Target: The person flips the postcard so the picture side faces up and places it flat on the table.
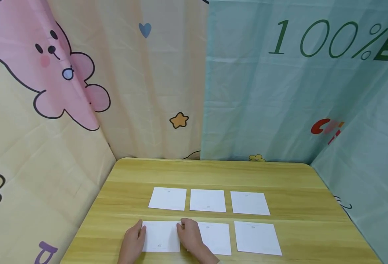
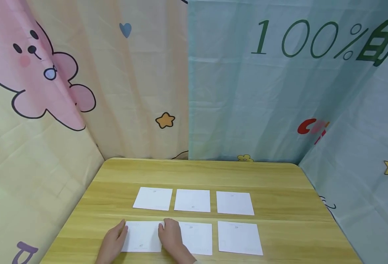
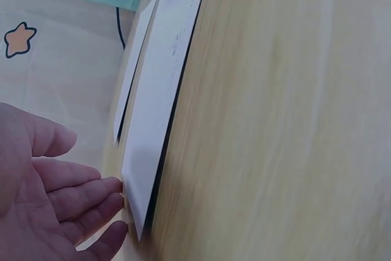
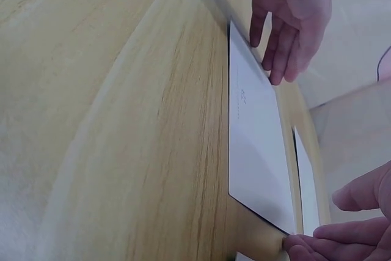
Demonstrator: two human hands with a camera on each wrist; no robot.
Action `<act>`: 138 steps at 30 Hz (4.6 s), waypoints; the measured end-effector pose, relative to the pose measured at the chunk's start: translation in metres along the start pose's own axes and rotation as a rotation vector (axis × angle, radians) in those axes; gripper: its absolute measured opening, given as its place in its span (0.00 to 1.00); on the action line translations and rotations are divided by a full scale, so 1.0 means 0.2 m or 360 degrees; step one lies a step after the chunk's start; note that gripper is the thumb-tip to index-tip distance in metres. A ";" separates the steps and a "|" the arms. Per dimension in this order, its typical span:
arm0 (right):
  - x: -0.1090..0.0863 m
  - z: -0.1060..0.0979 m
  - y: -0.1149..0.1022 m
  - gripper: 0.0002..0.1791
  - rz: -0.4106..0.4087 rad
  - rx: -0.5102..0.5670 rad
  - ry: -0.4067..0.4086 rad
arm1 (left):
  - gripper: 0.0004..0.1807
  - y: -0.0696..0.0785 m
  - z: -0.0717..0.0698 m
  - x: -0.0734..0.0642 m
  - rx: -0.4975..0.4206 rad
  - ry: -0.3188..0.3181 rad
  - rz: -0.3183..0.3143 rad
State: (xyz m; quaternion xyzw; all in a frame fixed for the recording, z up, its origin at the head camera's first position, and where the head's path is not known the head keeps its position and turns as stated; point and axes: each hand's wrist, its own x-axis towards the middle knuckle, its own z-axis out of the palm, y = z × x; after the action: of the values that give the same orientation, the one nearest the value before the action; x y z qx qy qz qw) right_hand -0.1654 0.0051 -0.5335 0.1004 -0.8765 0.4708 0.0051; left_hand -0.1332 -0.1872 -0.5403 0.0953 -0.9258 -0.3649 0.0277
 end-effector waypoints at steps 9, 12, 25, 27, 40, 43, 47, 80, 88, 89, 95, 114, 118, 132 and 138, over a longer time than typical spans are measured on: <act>0.00 0.02 0.01 0.25 -0.0022 0.0010 0.0061 | 0.24 0.01 0.00 -0.01 -0.0106 -0.0013 -0.0026; 0.00 0.02 0.01 0.25 -0.0029 0.0021 0.0071 | 0.23 0.01 0.00 -0.01 -0.0128 0.0031 0.0001; -0.01 0.02 0.02 0.24 -0.0022 0.0013 0.0085 | 0.23 0.03 0.04 -0.01 -0.0272 0.0093 -0.0118; -0.01 0.03 0.02 0.23 -0.0011 0.0021 0.0089 | 0.23 0.04 0.05 -0.01 -0.0306 0.0092 -0.0145; -0.01 0.04 0.03 0.25 0.0007 0.0076 0.0107 | 0.23 0.03 0.02 -0.01 -0.0546 0.0181 -0.0198; -0.01 0.04 0.04 0.25 0.0000 0.0040 0.0146 | 0.21 0.02 0.03 0.01 -0.0587 0.0204 -0.0220; -0.01 0.05 0.04 0.24 -0.0010 -0.0001 0.0200 | 0.22 0.00 0.02 0.04 -0.0644 0.0183 -0.0277; 0.00 0.07 0.05 0.29 0.0117 0.0159 0.0374 | 0.17 -0.07 -0.04 0.06 -0.0763 0.0097 -0.0324; 0.02 0.04 0.05 0.20 0.0107 0.0313 0.0312 | 0.18 -0.07 -0.05 0.06 -0.0822 0.0160 -0.0387; 0.03 0.04 0.05 0.18 0.0103 0.0322 0.0299 | 0.18 -0.07 -0.05 0.05 -0.0822 0.0172 -0.0397; 0.04 0.02 0.06 0.15 0.0088 0.0395 0.0278 | 0.17 -0.06 -0.06 0.03 -0.0826 0.0278 -0.0368; 0.02 -0.01 0.09 0.07 -0.0330 0.0172 0.0268 | 0.13 -0.08 -0.05 -0.02 -0.0758 0.0396 -0.0281; 0.01 -0.01 0.10 0.07 -0.0440 0.0123 0.0298 | 0.12 -0.08 -0.04 -0.04 -0.0676 0.0490 -0.0171; -0.04 -0.03 0.10 0.05 -0.0477 -0.0018 0.0273 | 0.13 -0.09 0.01 -0.08 -0.0211 0.0962 0.0484; -0.04 -0.03 0.11 0.05 -0.0499 -0.0056 0.0291 | 0.14 -0.10 0.03 -0.07 -0.0178 0.0997 0.0481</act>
State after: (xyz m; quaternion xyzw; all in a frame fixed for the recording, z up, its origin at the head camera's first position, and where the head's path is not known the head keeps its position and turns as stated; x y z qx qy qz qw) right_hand -0.1612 0.0222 -0.5491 0.1924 -0.8541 0.4559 0.1599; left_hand -0.1174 -0.1950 -0.5575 0.0630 -0.8545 -0.3599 0.3693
